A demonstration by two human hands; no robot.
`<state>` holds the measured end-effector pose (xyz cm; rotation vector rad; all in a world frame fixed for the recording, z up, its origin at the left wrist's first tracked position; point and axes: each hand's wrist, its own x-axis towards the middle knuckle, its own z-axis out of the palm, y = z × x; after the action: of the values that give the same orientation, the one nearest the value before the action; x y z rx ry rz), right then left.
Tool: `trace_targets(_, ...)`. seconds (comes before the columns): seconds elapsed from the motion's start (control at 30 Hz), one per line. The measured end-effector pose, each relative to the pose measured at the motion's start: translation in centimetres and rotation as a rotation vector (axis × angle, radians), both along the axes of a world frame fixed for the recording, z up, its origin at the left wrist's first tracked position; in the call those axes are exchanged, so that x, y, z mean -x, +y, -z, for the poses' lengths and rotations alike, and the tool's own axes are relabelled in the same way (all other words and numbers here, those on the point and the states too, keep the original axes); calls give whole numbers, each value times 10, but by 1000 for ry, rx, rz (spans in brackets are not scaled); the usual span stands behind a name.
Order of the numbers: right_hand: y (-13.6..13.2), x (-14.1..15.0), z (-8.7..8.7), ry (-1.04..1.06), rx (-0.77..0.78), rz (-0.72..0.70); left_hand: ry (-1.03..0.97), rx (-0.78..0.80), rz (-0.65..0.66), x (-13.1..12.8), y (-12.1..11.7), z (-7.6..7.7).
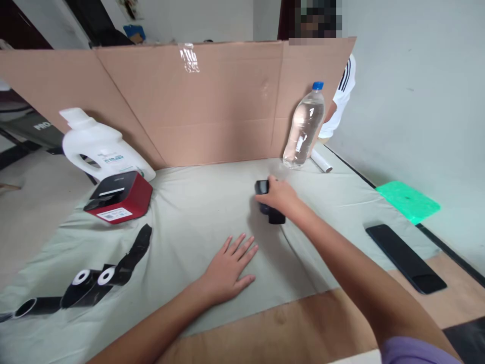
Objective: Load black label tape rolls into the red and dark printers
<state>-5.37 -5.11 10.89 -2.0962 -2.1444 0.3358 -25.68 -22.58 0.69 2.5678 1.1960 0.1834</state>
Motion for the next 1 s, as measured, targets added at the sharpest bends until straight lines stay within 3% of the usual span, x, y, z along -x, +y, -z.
trace_targets(0.17,-40,92,-1,20,10,-150,-92,-44,-17,-1,-1,3)
trace_targets(0.37,-52,138,9,12,55,-68,-111,-68,-18,1,-7,2)
trace_targets(0.57,-55,139,23,32,30,-25,-93,-31,-32,-3,-12,0)
trace_targets(0.67,-55,120,23,80,6,-63,-127,42,63,5,-13,-20)
trace_targets(0.77,-50,92,31,223,-34,-118,-271,287,268,25,-3,-51)
trace_targets(0.8,-49,83,37,281,-50,-147,-344,355,247,34,3,-59)
trace_targets(0.87,-47,68,54,389,-80,-210,-502,352,-15,49,21,-66)
trace_targets(0.93,-50,60,73,475,-115,-239,-625,202,-378,62,39,-57)
trace_targets(1.0,-55,58,89,519,-156,-244,-664,81,-586,70,53,-40)
